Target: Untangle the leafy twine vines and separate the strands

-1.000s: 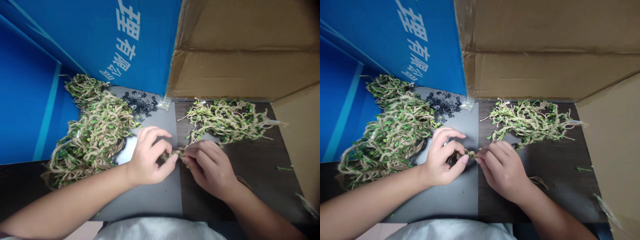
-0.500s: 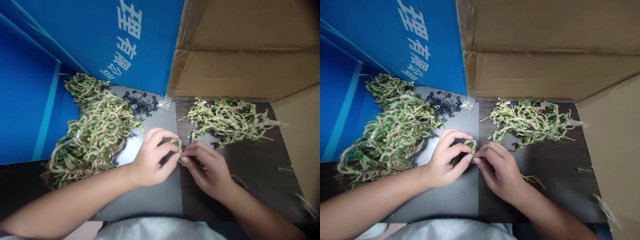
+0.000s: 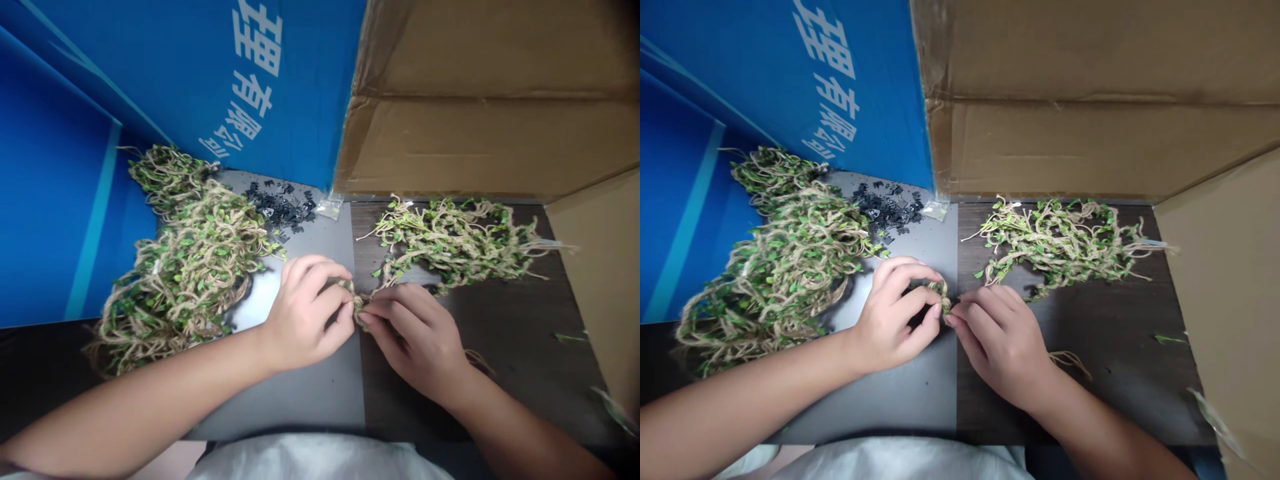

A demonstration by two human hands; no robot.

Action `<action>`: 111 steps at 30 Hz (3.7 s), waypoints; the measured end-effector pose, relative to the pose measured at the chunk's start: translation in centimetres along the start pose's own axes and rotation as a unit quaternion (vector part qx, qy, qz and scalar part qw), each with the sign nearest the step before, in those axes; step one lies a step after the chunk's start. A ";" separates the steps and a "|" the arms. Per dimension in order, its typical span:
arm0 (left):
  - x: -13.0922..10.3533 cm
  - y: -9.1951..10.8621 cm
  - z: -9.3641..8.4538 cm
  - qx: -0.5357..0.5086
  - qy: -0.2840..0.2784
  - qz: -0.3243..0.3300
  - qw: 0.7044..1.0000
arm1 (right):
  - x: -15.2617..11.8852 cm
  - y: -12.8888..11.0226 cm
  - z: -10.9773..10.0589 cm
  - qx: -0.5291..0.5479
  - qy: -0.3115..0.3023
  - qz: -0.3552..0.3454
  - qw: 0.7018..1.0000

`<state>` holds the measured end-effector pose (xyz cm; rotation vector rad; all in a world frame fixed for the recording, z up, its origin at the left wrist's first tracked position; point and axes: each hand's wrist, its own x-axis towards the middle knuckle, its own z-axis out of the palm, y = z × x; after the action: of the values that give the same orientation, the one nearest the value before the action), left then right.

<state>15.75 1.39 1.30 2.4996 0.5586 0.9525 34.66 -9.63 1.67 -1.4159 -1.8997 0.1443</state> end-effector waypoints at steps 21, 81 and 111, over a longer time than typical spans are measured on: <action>0.0 0.0 0.0 0.024 0.022 0.020 0.999 | 0.4 -0.1 -0.7 -0.032 0.019 -0.039 0.999; 0.4 -0.6 0.1 -0.036 -0.007 -0.032 0.999 | 0.6 1.0 -1.9 0.359 -0.017 0.127 0.925; 0.7 -0.5 -1.0 -0.177 0.048 0.021 0.983 | 0.6 0.4 -2.0 0.269 -0.145 0.170 0.937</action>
<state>15.50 2.36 2.13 2.1656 0.3305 1.0867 36.19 -9.62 3.21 -1.3663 -1.6322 1.0111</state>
